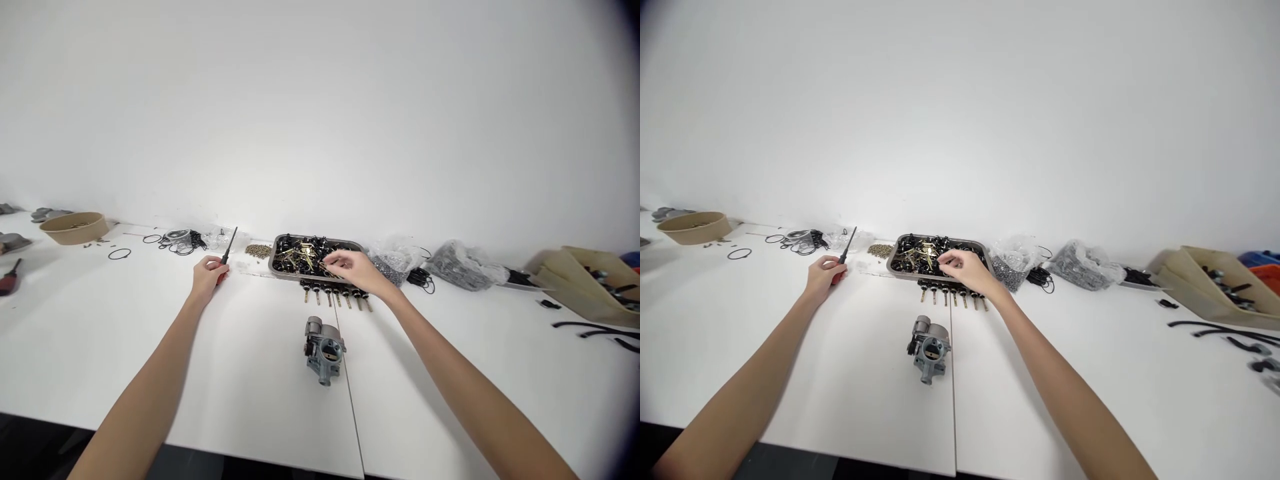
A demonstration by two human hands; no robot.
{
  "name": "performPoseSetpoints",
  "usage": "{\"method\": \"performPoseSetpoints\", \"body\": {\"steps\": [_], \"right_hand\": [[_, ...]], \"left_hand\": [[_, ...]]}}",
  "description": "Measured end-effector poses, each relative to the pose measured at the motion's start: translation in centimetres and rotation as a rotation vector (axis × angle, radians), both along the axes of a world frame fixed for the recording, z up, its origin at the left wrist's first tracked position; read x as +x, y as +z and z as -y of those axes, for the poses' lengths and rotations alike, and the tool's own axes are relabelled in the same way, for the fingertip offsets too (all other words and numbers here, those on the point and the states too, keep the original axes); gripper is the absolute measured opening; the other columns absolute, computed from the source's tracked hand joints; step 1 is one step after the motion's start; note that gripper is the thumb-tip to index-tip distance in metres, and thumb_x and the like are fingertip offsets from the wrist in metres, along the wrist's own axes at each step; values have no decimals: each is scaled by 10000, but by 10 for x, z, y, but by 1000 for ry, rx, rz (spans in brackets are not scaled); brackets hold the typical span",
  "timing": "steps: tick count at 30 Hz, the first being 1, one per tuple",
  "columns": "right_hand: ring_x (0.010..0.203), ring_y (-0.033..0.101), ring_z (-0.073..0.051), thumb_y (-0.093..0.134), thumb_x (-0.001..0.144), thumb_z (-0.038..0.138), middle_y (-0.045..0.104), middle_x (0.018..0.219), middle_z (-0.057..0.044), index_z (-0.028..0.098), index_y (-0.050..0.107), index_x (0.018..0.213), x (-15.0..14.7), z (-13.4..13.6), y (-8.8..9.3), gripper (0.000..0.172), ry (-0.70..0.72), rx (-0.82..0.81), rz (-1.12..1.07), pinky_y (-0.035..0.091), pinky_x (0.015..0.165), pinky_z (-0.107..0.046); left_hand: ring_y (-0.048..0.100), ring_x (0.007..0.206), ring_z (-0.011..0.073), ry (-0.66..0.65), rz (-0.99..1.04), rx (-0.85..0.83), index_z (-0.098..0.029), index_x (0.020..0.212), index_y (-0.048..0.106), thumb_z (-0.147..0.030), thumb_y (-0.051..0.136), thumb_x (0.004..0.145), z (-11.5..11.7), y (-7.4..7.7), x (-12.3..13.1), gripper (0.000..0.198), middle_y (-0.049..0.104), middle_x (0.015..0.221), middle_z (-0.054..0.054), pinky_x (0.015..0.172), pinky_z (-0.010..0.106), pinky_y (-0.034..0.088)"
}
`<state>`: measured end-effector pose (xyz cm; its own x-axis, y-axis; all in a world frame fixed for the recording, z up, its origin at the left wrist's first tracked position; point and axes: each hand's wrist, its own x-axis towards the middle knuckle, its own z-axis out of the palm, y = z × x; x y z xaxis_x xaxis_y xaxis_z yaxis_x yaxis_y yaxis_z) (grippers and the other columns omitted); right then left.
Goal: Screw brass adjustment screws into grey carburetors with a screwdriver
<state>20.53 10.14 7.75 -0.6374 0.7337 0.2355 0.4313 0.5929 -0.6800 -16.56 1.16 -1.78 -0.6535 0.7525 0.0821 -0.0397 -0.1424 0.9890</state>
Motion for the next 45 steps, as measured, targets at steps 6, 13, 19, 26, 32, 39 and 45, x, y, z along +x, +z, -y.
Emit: {"method": "performPoseSetpoints", "body": {"steps": [6, 13, 19, 26, 32, 39, 45], "right_hand": [[917, 625, -191, 533, 851, 169, 690, 998, -87, 149, 691, 969, -71, -68, -15, 198, -197, 156, 17, 493, 869, -334], [1036, 556, -259, 532, 819, 135, 544, 1135, -124, 161, 667, 1046, -114, -92, -73, 265, -386, 311, 83, 426, 970, -412], [971, 557, -257, 551, 847, 222, 517, 1119, -103, 205, 694, 1041, -111, -96, -81, 242, -401, 345, 137, 449, 898, -400], [839, 568, -214, 545, 836, 214, 547, 1069, -92, 195, 703, 891, -110, -97, -82, 168, -465, 290, 55, 466, 809, -358], [906, 584, -213, 525, 822, 232, 633, 953, -91, 163, 668, 790, -103, -103, -80, 162, -468, 210, -124, 445, 892, -345], [802, 608, -210, 562, 791, 313, 699, 882, -96, 143, 678, 825, -98, -105, -81, 208, -454, 105, -290, 476, 818, -347], [651, 612, -175, 570, 788, 339, 695, 834, -87, 134, 670, 857, -98, -107, -84, 238, -423, 38, -388, 496, 707, -318]], "left_hand": [[561, 487, 113, -10, 8, -13, -161, 790, 551, -261, 809, 446, 0, 1, -2, 441, 638, 598, 1, 505, 226, 427], [524, 470, 95, -12, 10, -1, -170, 775, 529, -245, 768, 479, 0, -3, -7, 388, 621, 574, -8, 490, 221, 397], [512, 460, 96, -24, 24, 12, -172, 777, 521, -208, 749, 487, -2, -5, -7, 370, 618, 570, -3, 478, 224, 373], [530, 474, 103, -29, 11, 8, -170, 782, 526, -216, 760, 485, -2, -5, -5, 381, 628, 587, 6, 474, 219, 368], [530, 465, 108, -28, 17, 6, -166, 777, 531, -205, 761, 481, -1, -4, -4, 378, 630, 577, 7, 482, 231, 395], [543, 472, 114, 0, 65, 32, -150, 772, 562, -185, 805, 453, -2, -4, -4, 403, 624, 580, 7, 487, 238, 415], [507, 487, 79, -12, 197, 140, -92, 771, 652, -202, 853, 437, -2, -6, -7, 405, 601, 597, 17, 487, 229, 368]]}}
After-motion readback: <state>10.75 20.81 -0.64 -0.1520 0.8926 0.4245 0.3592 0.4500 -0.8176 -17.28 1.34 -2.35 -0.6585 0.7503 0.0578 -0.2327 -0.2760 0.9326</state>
